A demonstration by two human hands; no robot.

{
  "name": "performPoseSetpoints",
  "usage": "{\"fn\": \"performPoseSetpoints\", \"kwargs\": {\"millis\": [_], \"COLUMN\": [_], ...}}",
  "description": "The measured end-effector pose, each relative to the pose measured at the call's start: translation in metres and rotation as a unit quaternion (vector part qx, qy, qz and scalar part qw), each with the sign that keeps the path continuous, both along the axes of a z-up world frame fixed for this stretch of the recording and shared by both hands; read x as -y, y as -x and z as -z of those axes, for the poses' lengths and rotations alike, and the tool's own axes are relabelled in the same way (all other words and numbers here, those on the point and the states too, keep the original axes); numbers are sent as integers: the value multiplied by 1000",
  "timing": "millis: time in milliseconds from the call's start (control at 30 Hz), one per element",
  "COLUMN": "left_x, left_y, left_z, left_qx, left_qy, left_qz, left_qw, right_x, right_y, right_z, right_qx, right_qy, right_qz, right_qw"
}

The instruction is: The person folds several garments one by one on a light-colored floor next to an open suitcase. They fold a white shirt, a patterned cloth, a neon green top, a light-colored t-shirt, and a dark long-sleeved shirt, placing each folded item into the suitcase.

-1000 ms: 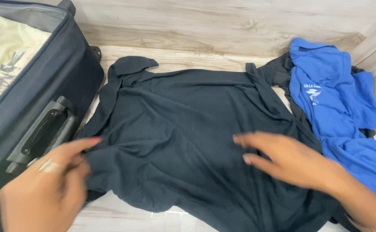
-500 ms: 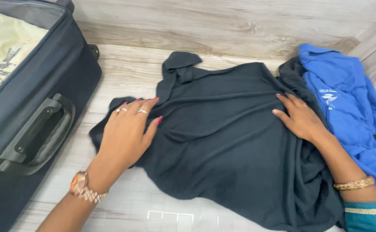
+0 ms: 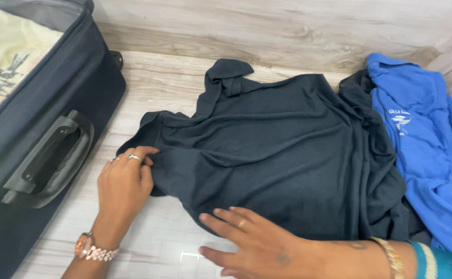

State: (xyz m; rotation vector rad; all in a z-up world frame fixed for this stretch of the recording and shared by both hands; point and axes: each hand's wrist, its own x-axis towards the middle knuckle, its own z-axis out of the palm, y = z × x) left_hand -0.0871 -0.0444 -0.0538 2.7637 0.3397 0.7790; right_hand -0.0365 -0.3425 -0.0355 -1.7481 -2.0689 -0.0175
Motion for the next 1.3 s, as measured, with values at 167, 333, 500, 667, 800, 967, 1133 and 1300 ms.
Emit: {"fn": "performPoseSetpoints", "kwargs": {"millis": [167,333,500,667,800,967,1133,1300], "left_x": [6,2,2,-23,-31,-23,-11,-9], "left_y": [2,6,-7,9,14,13,8,8], "left_z": [-9,-19,-10,4,23,23,9,2], "left_qx": [28,12,-13,48,127,77,43,64], "left_qy": [80,189,27,238,339,251,177,55], "left_qz": [53,229,266,168,127,34,51,85], "left_qw": [995,955,963,956,923,964,982,993], "right_x": [-46,-49,-25,-31,-37,-39,-41,-38], "right_y": [2,-28,-49,-57,-51,-49,-56,-52], "right_z": [24,24,-3,-13,-6,12,32,18], "right_qx": [148,-107,-281,-208,-44,85,214,144], "right_qy": [-9,3,-166,-158,-102,-115,-58,-169], "right_qz": [110,141,117,169,210,211,226,129], "right_qw": [983,984,938,950,972,967,949,966]}}
